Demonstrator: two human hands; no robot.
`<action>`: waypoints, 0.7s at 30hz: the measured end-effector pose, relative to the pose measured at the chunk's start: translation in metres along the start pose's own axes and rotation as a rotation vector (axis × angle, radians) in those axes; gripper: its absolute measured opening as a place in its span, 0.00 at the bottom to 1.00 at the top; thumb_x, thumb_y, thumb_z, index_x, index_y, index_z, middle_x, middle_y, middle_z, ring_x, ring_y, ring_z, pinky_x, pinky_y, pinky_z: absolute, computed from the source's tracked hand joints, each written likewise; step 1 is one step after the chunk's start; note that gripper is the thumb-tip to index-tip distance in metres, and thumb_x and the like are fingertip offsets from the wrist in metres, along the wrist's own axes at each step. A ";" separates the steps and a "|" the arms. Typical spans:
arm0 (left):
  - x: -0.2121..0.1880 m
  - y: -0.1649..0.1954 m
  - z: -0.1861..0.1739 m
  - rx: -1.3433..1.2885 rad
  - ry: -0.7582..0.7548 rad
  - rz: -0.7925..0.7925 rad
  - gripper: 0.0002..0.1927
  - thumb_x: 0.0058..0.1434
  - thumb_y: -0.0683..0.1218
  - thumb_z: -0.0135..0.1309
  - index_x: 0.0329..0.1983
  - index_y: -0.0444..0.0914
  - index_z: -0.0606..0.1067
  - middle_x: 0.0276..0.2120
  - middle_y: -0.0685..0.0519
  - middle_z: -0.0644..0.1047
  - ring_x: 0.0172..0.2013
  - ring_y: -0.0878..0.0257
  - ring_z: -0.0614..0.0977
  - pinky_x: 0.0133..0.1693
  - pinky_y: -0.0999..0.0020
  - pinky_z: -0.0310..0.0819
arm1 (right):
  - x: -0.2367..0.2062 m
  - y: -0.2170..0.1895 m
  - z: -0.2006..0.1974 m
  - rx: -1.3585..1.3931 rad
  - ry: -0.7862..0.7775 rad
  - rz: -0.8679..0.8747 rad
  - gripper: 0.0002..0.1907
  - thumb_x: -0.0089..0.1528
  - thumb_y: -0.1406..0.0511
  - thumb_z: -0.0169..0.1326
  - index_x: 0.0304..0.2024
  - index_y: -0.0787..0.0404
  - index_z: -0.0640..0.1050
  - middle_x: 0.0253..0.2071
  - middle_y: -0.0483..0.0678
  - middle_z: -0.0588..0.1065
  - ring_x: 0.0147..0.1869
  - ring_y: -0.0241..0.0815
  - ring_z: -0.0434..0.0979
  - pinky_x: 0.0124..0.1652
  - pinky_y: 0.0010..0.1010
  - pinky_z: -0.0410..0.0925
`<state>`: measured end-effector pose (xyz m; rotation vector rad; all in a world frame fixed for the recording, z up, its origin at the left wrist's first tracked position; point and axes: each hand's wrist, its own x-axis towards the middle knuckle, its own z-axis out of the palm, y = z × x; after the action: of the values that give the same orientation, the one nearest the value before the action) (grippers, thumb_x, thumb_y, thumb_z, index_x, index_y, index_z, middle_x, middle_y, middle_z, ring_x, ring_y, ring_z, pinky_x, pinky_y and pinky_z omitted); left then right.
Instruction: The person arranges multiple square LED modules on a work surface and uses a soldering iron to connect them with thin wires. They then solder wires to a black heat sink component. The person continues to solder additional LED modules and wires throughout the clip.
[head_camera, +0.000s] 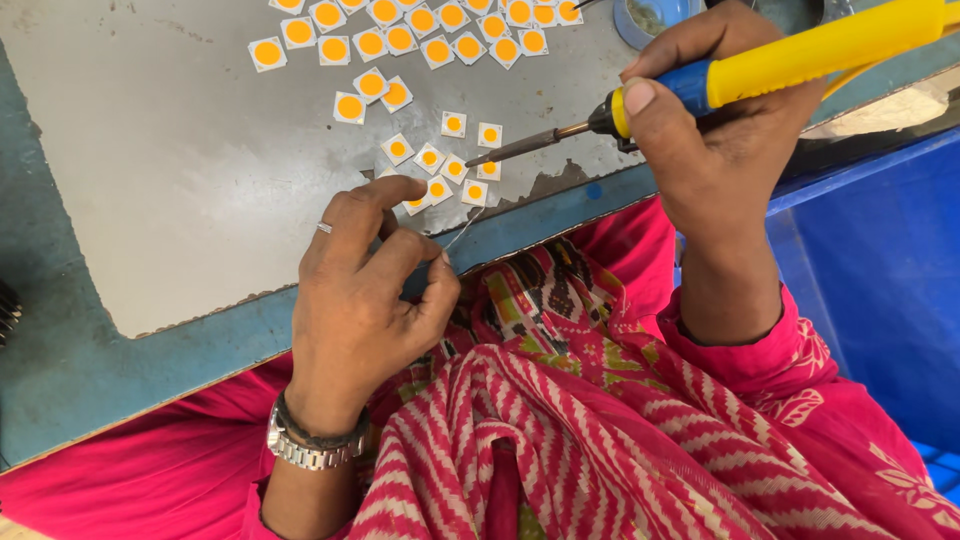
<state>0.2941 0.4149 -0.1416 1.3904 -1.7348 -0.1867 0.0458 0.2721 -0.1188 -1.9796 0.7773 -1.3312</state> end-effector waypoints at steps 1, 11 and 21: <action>0.000 0.000 0.000 0.000 -0.001 0.002 0.07 0.54 0.38 0.62 0.31 0.34 0.75 0.54 0.47 0.76 0.39 0.55 0.76 0.41 0.59 0.74 | 0.000 0.000 -0.001 -0.004 0.004 0.000 0.12 0.68 0.68 0.62 0.40 0.65 0.70 0.41 0.49 0.76 0.37 0.31 0.70 0.38 0.20 0.65; 0.001 0.000 -0.002 0.016 -0.005 0.015 0.07 0.53 0.39 0.62 0.31 0.34 0.74 0.54 0.48 0.76 0.40 0.55 0.75 0.41 0.58 0.73 | 0.000 -0.005 0.003 0.034 -0.005 0.020 0.11 0.68 0.67 0.62 0.44 0.66 0.72 0.41 0.48 0.76 0.36 0.30 0.71 0.37 0.19 0.66; -0.001 0.001 -0.003 0.072 -0.002 0.022 0.06 0.54 0.39 0.63 0.31 0.36 0.75 0.54 0.49 0.76 0.42 0.54 0.75 0.44 0.57 0.72 | -0.007 -0.013 -0.021 -0.055 0.039 0.021 0.13 0.68 0.65 0.65 0.40 0.69 0.75 0.37 0.50 0.77 0.33 0.33 0.70 0.36 0.20 0.63</action>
<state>0.2959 0.4169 -0.1398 1.4228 -1.7727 -0.1143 0.0256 0.2819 -0.1071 -1.9872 0.8594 -1.3536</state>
